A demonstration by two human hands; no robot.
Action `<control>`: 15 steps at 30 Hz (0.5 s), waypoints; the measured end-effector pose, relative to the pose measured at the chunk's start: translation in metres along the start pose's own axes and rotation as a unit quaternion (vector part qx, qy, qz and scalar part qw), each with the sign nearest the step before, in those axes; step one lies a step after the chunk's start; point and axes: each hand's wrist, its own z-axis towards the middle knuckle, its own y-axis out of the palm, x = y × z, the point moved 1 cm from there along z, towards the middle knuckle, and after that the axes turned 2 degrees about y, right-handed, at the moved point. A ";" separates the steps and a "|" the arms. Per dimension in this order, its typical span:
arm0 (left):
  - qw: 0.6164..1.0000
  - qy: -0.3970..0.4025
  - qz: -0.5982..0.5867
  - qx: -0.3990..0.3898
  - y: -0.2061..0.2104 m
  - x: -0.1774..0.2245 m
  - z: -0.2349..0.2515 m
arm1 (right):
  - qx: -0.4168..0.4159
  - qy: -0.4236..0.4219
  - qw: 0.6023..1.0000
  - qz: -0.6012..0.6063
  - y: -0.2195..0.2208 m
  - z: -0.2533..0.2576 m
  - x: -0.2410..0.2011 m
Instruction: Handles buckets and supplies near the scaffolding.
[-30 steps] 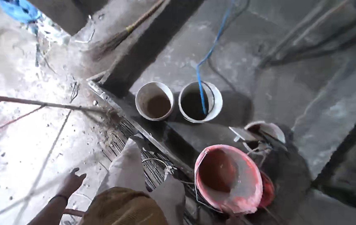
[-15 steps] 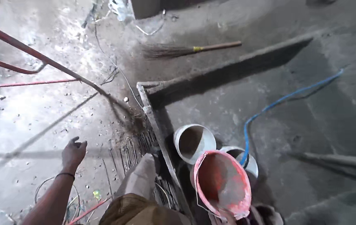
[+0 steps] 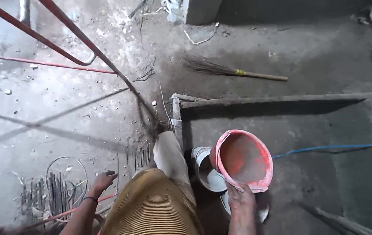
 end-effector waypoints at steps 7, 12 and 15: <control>0.996 0.034 -0.080 0.031 -0.056 0.108 0.048 | 0.028 0.000 0.999 -0.027 0.129 0.006 -0.001; 0.992 0.112 0.057 -0.006 -0.140 0.295 0.116 | -0.045 -0.002 0.997 -0.064 0.246 0.005 0.006; 0.981 0.181 0.055 0.044 -0.199 0.396 0.108 | -0.077 0.015 0.995 -0.063 0.314 -0.011 -0.010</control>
